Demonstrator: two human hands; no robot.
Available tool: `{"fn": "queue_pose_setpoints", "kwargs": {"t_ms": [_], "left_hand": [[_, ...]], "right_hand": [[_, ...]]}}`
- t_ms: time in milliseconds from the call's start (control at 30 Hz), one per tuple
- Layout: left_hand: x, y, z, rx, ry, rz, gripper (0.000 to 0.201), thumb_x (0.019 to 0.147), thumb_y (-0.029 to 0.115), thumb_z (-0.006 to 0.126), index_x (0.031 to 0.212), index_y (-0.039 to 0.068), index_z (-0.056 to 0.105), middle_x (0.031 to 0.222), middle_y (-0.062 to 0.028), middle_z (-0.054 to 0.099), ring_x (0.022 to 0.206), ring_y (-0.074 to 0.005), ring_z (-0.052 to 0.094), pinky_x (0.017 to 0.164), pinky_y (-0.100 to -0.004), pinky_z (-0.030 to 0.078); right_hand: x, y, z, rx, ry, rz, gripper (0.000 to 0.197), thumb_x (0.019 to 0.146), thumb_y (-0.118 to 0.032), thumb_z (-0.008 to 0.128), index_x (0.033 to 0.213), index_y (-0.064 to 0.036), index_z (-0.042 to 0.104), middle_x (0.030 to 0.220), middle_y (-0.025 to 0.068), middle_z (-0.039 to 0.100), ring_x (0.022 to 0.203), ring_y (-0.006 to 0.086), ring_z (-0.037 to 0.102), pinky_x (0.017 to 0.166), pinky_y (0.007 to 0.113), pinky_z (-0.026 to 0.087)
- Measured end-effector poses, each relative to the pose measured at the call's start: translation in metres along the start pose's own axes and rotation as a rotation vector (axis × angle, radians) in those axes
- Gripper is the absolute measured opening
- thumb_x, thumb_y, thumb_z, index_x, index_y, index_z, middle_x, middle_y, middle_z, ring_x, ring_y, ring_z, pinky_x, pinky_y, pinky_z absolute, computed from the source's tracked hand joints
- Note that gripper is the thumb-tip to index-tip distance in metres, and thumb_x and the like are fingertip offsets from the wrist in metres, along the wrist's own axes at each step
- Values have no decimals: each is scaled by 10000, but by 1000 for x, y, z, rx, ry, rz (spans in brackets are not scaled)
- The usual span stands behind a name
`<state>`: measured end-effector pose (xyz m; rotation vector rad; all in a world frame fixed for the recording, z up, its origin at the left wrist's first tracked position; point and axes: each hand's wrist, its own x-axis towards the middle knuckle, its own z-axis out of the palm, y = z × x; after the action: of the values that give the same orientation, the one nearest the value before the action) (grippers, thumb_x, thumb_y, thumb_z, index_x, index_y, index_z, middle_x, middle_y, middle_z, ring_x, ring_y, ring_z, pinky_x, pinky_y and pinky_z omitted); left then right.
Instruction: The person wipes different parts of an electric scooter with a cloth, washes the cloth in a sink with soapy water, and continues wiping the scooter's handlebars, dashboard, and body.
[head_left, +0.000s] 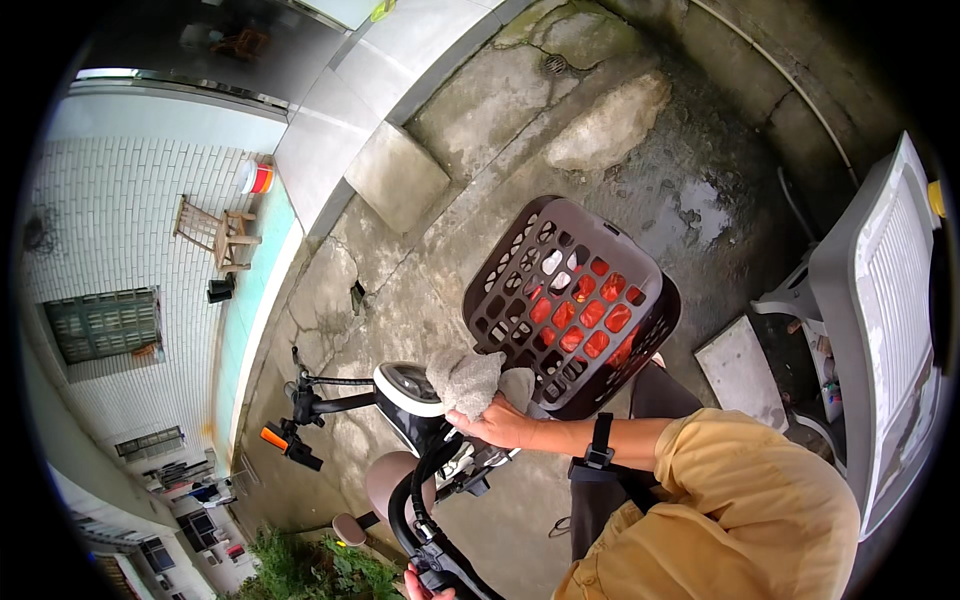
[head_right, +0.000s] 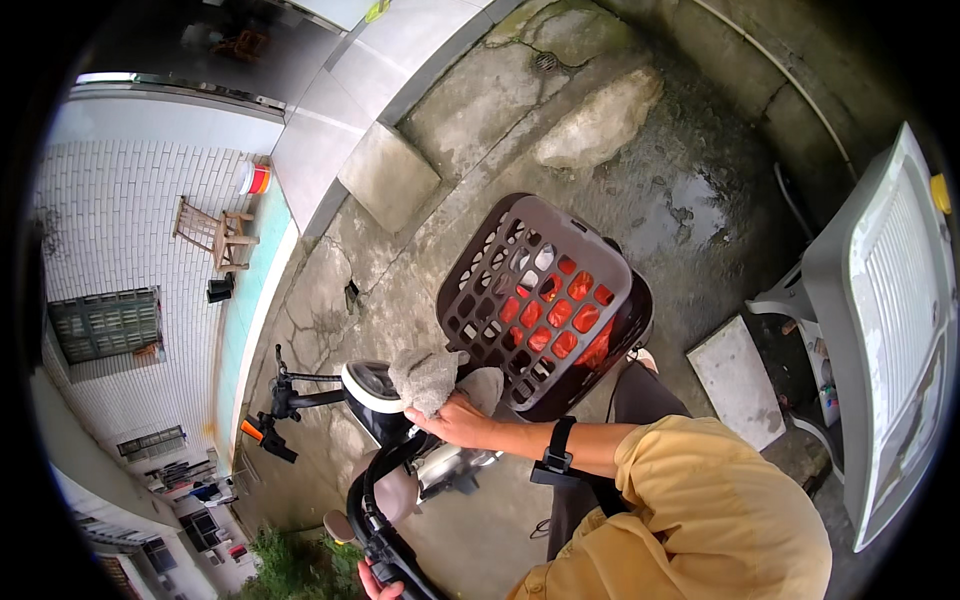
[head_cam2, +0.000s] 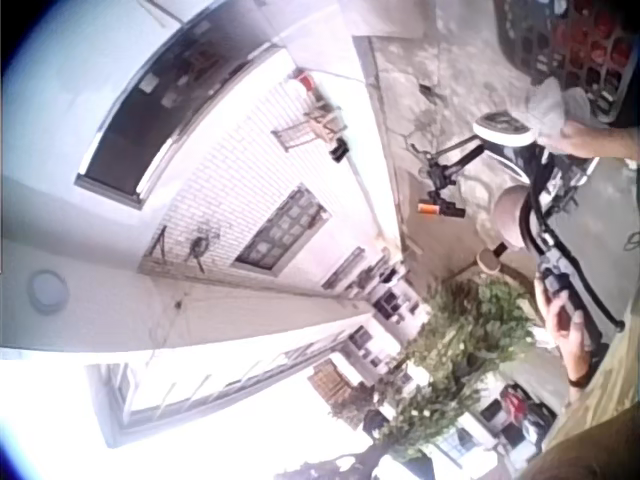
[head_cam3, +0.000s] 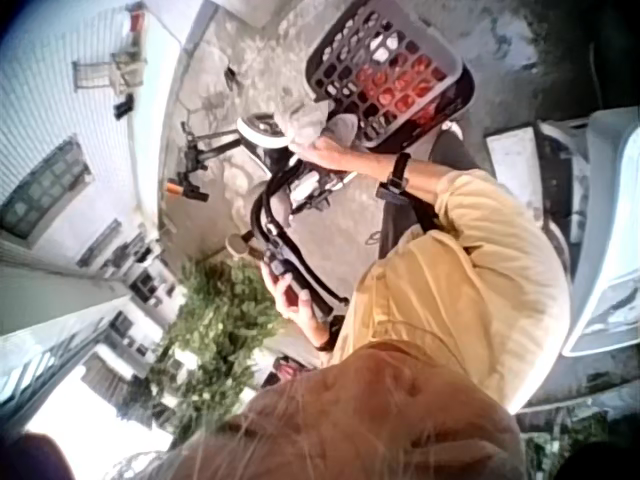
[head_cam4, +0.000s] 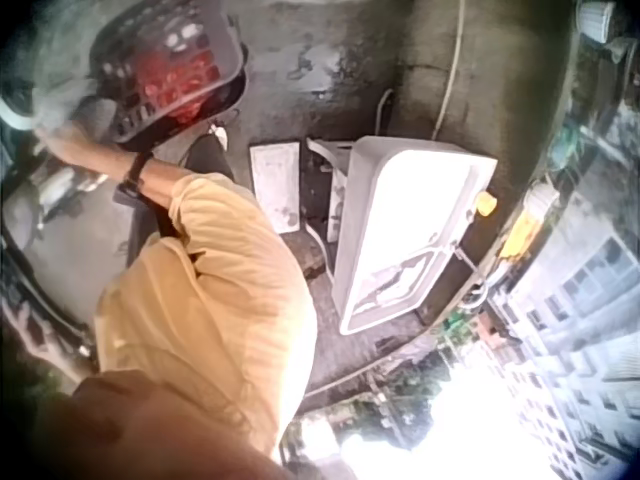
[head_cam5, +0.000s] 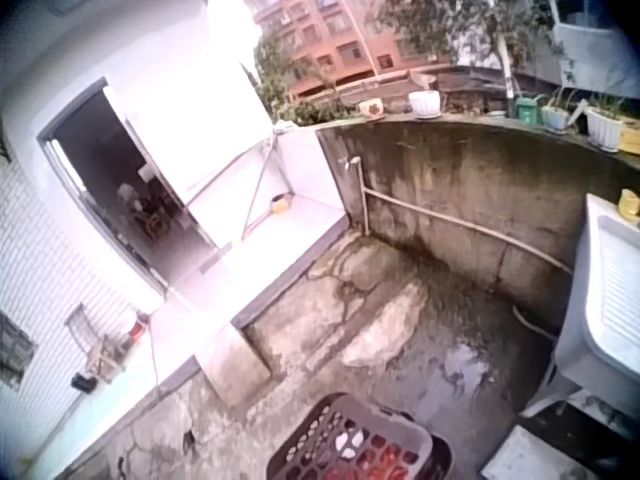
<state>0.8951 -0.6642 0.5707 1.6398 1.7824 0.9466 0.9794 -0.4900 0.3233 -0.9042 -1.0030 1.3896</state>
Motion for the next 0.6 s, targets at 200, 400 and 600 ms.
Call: {"fn": "queue_pose_setpoints", "kwargs": {"t_ms": [200,400,600], "left_hand": [[-2,-8,-5,51,-34,15,531,772,296,667,1201,22,516,1431,-234,306,1293,-355,342,1065,-446,255],[-4,-1,5,0,43,-79,624,758,306,677,1266,26,448,1422,-217,322,1289,-340,346,1067,-440,251],[-16,1,7,-34,155,-247,721,744,316,687,1331,31,379,1412,-201,337,1285,-325,350,1069,-434,248]], "right_hand": [[103,-26,-13,-147,-363,-107,469,802,-415,588,1046,-15,616,1059,234,612,1022,371,567,891,410,425],[143,6,-34,-208,-563,395,582,780,-485,564,1035,34,622,1036,294,602,978,347,602,848,393,452],[129,17,-88,-186,-367,333,538,706,-295,660,1094,54,532,986,203,648,918,293,639,788,374,490]]}}
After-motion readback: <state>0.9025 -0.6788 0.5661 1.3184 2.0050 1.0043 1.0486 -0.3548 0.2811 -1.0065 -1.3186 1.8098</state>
